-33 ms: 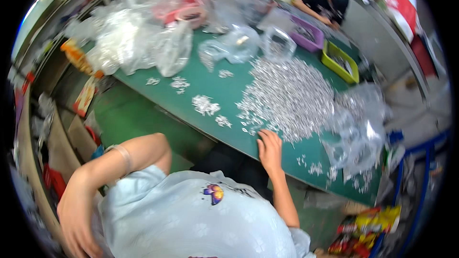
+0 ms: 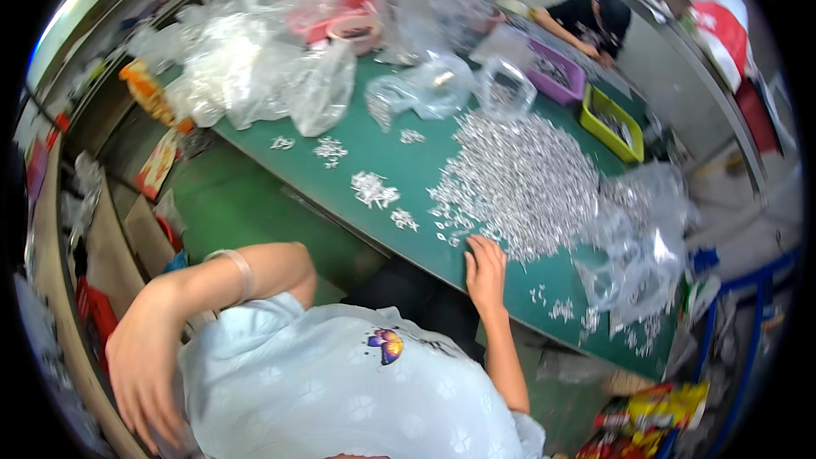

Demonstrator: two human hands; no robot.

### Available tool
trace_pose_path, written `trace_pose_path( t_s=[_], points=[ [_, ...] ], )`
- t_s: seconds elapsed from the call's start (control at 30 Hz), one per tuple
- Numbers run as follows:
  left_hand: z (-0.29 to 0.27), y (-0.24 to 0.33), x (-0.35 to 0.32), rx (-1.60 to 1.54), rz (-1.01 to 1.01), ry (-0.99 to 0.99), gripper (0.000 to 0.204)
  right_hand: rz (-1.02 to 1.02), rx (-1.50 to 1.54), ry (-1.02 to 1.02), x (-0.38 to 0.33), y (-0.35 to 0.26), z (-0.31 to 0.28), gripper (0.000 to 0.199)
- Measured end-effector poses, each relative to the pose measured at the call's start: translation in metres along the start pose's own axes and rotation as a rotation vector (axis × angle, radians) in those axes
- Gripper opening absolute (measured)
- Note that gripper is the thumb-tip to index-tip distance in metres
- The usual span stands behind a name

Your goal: The person sorts small metallic hook-shaped parts by hand on a green work table, moving them from a central pile into separate groups.

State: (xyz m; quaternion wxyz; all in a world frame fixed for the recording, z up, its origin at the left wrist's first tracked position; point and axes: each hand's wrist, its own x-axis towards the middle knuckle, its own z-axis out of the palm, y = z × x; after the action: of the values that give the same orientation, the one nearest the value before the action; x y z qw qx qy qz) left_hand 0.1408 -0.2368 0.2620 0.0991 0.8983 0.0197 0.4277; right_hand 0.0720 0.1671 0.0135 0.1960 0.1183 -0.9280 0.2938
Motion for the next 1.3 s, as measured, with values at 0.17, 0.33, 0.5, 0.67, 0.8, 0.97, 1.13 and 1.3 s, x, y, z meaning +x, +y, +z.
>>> trace_pose_path(
  t_s=[0.17, 0.33, 0.5, 0.67, 0.8, 0.97, 1.13, 1.3],
  points=[
    [-0.018, -0.101, -0.11, -0.158, -0.077, 0.978, 0.024, -0.093, -0.069, -0.074, 0.003, -0.008, 0.015, 0.031],
    [-0.013, -0.152, -0.123, 0.371, -0.93, 1.261, 0.025, -0.088, -0.047, -0.048, 0.0, 0.0, 0.02, 0.022],
    [-0.044, -0.164, -0.132, 0.399, -1.208, 0.871, 0.016, -0.033, -0.076, 0.021, -0.001, 0.021, 0.005, 0.011],
    [0.016, -0.226, -0.23, 0.957, -1.816, 0.749, 0.028, 0.102, -0.134, 0.135, 0.0, 0.032, -0.009, 0.015],
    [0.03, -0.256, -0.254, 1.173, -1.823, 0.794, 0.025, 0.181, -0.141, 0.182, 0.006, 0.028, -0.009, 0.023],
    [0.027, -0.27, -0.258, 1.199, -1.814, 0.827, 0.018, 0.226, -0.195, 0.111, 0.008, 0.014, -0.014, 0.026],
    [0.015, -0.284, -0.259, 1.221, -1.815, 0.781, 0.016, 0.272, -0.217, 0.073, -0.008, 0.025, -0.02, 0.026],
    [0.008, -0.295, -0.265, 1.197, -1.763, 0.839, 0.018, 0.206, -0.278, 0.028, -0.004, 0.032, -0.01, 0.016]
  ],
)
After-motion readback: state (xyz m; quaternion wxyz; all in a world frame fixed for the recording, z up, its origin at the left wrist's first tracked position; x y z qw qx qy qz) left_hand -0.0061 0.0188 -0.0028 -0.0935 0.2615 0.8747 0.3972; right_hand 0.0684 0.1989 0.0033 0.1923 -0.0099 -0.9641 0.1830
